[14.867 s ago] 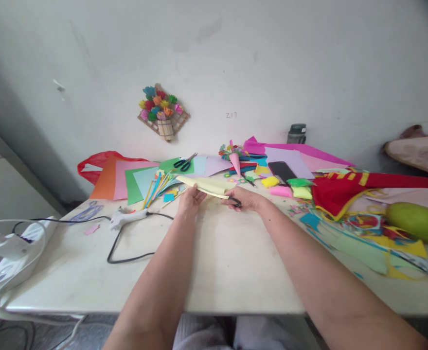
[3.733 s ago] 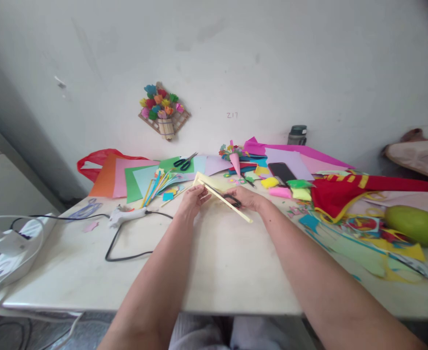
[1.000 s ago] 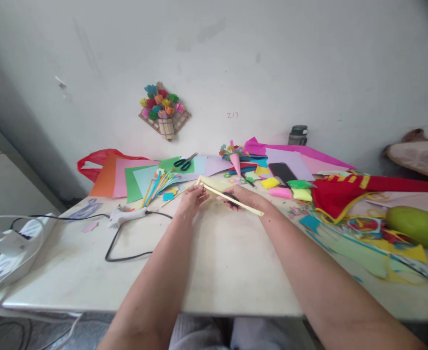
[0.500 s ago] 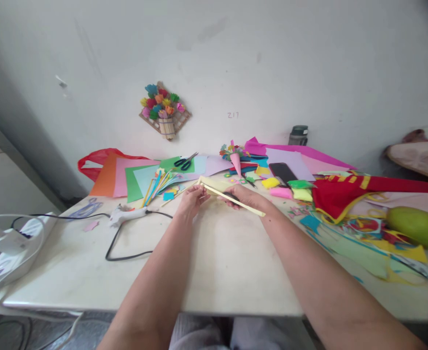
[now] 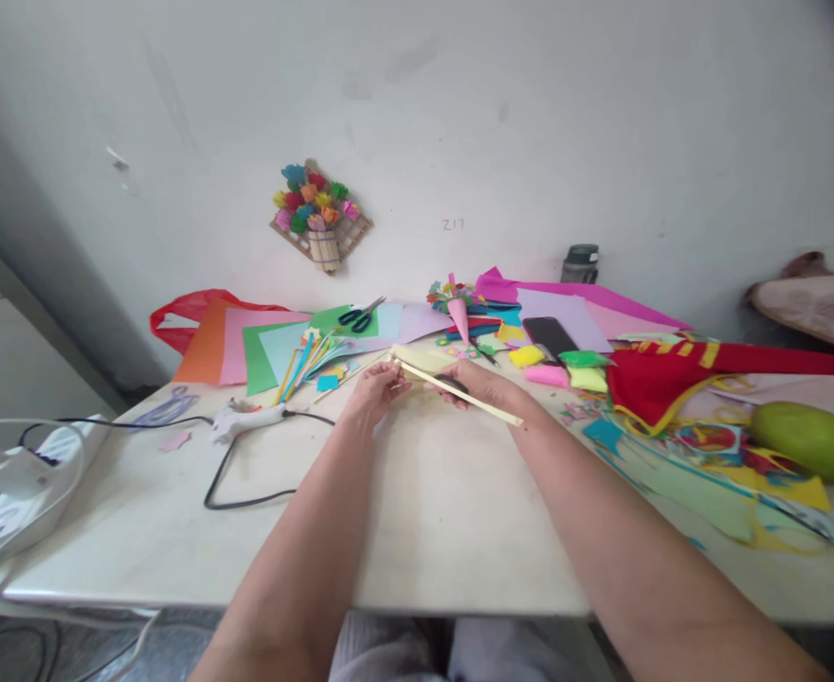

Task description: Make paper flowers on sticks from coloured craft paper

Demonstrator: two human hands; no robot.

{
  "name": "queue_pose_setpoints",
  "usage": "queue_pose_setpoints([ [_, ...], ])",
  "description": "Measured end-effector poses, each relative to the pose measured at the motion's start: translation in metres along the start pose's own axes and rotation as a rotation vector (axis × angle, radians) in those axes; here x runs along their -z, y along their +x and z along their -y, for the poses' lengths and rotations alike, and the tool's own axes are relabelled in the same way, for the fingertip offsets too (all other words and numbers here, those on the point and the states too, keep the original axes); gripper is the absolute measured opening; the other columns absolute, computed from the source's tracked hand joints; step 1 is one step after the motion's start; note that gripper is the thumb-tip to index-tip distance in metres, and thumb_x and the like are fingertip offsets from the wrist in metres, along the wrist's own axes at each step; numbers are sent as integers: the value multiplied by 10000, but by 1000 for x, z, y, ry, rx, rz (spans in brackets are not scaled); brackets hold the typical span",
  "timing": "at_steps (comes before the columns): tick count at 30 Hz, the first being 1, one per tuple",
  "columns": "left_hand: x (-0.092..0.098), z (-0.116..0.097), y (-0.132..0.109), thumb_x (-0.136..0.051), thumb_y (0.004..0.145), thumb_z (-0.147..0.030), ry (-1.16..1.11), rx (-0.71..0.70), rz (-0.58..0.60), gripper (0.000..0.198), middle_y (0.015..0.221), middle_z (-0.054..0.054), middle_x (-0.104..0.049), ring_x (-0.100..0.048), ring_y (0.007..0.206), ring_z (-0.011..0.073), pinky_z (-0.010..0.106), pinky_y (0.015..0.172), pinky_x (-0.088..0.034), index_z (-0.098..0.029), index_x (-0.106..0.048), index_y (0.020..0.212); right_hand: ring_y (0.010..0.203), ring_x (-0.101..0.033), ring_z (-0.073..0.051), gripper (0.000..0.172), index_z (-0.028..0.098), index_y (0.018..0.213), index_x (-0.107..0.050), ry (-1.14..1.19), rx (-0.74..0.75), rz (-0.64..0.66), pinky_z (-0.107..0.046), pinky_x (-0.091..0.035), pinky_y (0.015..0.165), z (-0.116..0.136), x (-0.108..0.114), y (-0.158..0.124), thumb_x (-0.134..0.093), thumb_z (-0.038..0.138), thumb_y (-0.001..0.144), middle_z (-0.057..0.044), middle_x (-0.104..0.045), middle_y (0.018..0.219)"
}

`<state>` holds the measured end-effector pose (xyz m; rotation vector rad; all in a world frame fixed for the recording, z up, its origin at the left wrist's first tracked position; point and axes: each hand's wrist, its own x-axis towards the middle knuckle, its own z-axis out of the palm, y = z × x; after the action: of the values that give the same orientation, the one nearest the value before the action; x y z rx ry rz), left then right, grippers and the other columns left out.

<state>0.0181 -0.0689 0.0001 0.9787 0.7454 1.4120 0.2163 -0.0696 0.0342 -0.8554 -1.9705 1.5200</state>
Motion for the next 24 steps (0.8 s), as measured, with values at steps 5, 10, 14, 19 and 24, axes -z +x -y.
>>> queue_pose_setpoints([
  [5, -1, -1, -2, -728, 592, -188, -12, -6, -12, 193, 589, -21, -559, -521, 526, 55, 231, 620, -516, -127, -550, 635, 335, -347, -45, 206, 130, 652, -583, -27, -10, -32, -185, -267, 347, -3, 1, 4, -572, 334, 680, 56, -439, 419],
  [10, -2, 0, -3, -697, 624, -172, -7, -11, -8, 147, 588, -8, -566, -541, 544, 67, 229, 621, -522, -125, -558, 634, 335, -356, -50, 241, 133, 646, -588, -71, 4, -43, -193, -276, 353, -8, 3, 7, -578, 369, 691, 53, -449, 423],
  [14, -3, -2, -4, -650, 650, -133, -42, -14, -61, 79, 617, 17, -604, -586, 576, 92, 247, 631, -530, -119, -572, 651, 346, -394, -60, 247, 142, 624, -588, -164, -43, -171, -189, -305, 360, -9, 5, 5, -598, 379, 690, 39, -467, 423],
  [19, -6, -6, -4, -609, 660, -106, -82, -23, -158, 44, 637, 51, -647, -651, 661, 155, 262, 668, -528, -120, -570, 648, 372, -475, -85, 240, 148, 683, -636, -358, -179, -422, -194, -363, 399, -15, 11, 8, -592, 382, 708, 6, -538, 470],
  [24, -8, -8, -4, -591, 662, -110, -86, -48, -215, 20, 613, 46, -652, -653, 630, 158, 268, 646, -526, -121, -588, 678, 704, -632, -211, 277, 142, 757, -683, -896, -338, -613, -242, -431, 565, -19, 21, 4, -616, 395, 666, -101, -665, 724],
])
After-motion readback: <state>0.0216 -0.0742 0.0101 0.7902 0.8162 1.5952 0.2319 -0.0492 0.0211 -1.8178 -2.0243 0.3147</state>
